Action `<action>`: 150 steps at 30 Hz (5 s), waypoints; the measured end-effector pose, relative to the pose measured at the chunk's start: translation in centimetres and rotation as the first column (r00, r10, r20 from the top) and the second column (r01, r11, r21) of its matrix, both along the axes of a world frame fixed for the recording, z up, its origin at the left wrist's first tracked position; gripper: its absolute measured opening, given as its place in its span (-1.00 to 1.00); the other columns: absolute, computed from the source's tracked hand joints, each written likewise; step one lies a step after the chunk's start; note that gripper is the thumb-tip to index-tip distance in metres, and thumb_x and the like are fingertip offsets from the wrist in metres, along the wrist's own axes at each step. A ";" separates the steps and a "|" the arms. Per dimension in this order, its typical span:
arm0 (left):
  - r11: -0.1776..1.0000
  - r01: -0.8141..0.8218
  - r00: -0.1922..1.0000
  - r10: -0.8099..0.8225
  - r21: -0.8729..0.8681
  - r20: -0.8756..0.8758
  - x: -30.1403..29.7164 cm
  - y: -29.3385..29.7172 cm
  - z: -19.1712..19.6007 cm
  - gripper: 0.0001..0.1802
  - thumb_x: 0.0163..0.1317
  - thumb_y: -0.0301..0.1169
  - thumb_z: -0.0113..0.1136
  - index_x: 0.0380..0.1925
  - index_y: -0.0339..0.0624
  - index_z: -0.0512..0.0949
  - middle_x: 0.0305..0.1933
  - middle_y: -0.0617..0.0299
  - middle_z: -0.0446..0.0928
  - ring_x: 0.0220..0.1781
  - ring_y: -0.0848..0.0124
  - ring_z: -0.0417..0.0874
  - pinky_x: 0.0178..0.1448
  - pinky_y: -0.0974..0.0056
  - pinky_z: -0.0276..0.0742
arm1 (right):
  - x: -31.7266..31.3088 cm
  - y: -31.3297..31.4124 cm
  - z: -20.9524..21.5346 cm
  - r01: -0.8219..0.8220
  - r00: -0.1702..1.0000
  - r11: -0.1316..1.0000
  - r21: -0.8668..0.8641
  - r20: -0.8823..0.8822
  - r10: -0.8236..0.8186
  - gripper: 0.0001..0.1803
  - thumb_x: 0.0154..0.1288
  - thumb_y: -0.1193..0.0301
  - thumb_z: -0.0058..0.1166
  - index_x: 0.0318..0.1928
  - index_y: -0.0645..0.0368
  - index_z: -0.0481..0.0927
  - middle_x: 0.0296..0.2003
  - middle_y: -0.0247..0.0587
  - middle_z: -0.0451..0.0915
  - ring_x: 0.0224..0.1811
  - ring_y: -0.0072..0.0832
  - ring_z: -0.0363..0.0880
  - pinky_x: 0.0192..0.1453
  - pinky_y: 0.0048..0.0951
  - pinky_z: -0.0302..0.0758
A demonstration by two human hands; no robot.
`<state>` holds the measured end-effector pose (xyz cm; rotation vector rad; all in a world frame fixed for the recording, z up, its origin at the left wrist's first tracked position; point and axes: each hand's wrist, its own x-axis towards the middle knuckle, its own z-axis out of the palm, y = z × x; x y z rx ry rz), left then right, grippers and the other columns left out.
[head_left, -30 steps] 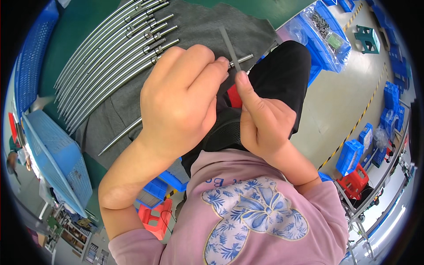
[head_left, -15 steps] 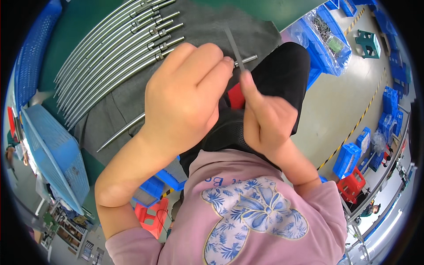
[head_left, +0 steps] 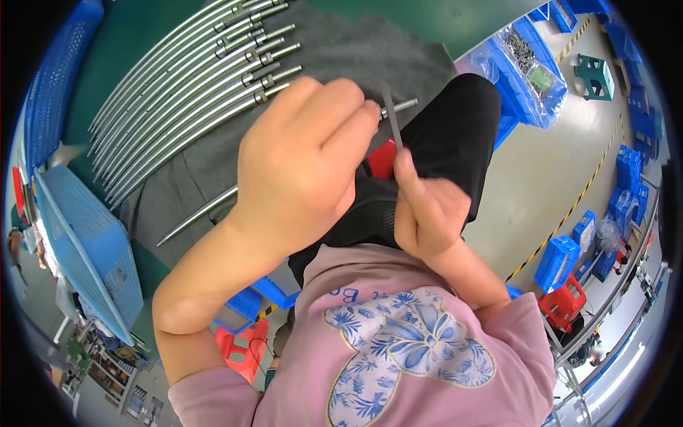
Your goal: The recorder uses a digital micrometer to measure the diameter of metal rods and a small file to smooth the ends.
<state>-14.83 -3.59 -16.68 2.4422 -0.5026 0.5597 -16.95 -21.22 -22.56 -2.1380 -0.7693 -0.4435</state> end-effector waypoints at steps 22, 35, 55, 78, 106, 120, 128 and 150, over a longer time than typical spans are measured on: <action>1.000 0.016 0.999 -0.016 -0.004 0.034 0.0 0.2 0.0 -0.72 -0.27 -0.68 0.28 -0.43 -0.31 0.54 -0.45 0.16 0.45 -0.49 0.25 0.44 -0.45 0.28 0.36 | 2.0 1.4 -0.2 -0.023 0.992 0.997 0.073 0.122 0.014 -0.45 -0.25 0.69 0.01 -0.07 0.29 0.59 -0.77 -0.40 0.20 -0.81 -0.52 0.18 -0.70 -0.49 0.15; 1.000 0.016 1.000 -0.016 0.008 -0.012 -0.2 0.0 0.0 -0.76 -0.25 -0.67 0.28 -0.46 -0.30 0.54 -0.45 0.16 0.45 -0.49 0.26 0.43 -0.45 0.28 0.35 | 1.2 0.2 0.2 -0.038 0.997 0.999 0.034 0.070 0.036 -0.40 -0.27 0.69 0.01 -0.02 0.30 0.57 -0.79 -0.40 0.19 -0.82 -0.53 0.17 -0.70 -0.51 0.15; 0.999 0.010 0.999 -0.012 0.034 0.043 0.2 0.3 0.1 -0.79 -0.19 -0.65 0.30 -0.46 -0.30 0.55 -0.46 0.17 0.45 -0.47 0.26 0.45 -0.42 0.29 0.37 | 2.2 1.6 -0.4 -0.024 0.989 0.995 0.096 0.148 0.010 -0.42 -0.29 0.67 0.01 -0.06 0.29 0.59 -0.79 -0.40 0.11 -0.82 -0.54 0.12 -0.71 -0.49 0.12; 0.998 -0.021 1.000 0.022 -0.059 0.012 -0.2 0.5 0.0 -0.75 -0.25 -0.62 0.31 -0.47 -0.22 0.55 -0.48 0.22 0.42 -0.48 0.28 0.44 -0.43 0.27 0.36 | -0.8 -1.3 0.4 -0.101 0.995 0.989 0.109 0.004 0.102 -0.39 -0.29 0.66 -0.02 -0.02 0.38 0.55 -0.79 -0.43 0.08 -0.84 -0.57 0.07 -0.72 -0.51 0.05; 0.998 0.011 0.999 -0.009 -0.056 0.036 0.0 0.2 -0.2 -0.75 -0.28 -0.64 0.26 -0.48 -0.26 0.54 -0.47 0.23 0.42 -0.48 0.26 0.42 -0.44 0.27 0.35 | 1.1 0.3 2.2 0.017 0.995 1.000 -0.020 0.100 -0.015 -0.42 -0.34 0.65 0.00 -0.10 0.28 0.62 -0.82 -0.43 0.15 -0.85 -0.58 0.13 -0.74 -0.52 0.12; 0.998 -0.002 0.998 0.005 -0.062 0.059 0.1 0.3 -0.1 -0.74 -0.30 -0.66 0.28 -0.49 -0.25 0.54 -0.50 0.23 0.42 -0.53 0.29 0.41 -0.48 0.28 0.34 | -0.2 -0.4 1.8 0.018 0.998 0.998 -0.060 0.064 -0.014 -0.38 -0.32 0.65 0.00 -0.05 0.23 0.60 -0.81 -0.46 0.13 -0.83 -0.59 0.14 -0.73 -0.53 0.14; 0.997 0.008 0.999 -0.005 -0.072 0.050 0.1 0.4 0.0 -0.74 -0.30 -0.67 0.28 -0.49 -0.26 0.55 -0.50 0.21 0.43 -0.52 0.27 0.42 -0.47 0.27 0.35 | 0.7 0.2 3.2 -0.034 0.999 0.991 -0.130 0.002 0.034 -0.44 -0.28 0.72 -0.01 -0.08 0.37 0.58 -0.76 -0.34 0.32 -0.80 -0.52 0.28 -0.65 -0.52 0.21; 0.997 -0.004 0.999 0.007 -0.079 0.035 0.0 0.3 -0.1 -0.74 -0.31 -0.68 0.27 -0.50 -0.25 0.54 -0.50 0.23 0.43 -0.51 0.28 0.42 -0.47 0.28 0.35 | 1.9 0.7 3.2 -0.056 0.996 0.997 -0.045 0.065 0.058 -0.44 -0.31 0.75 -0.03 -0.11 0.39 0.59 -0.75 -0.30 0.37 -0.83 -0.53 0.25 -0.66 -0.55 0.21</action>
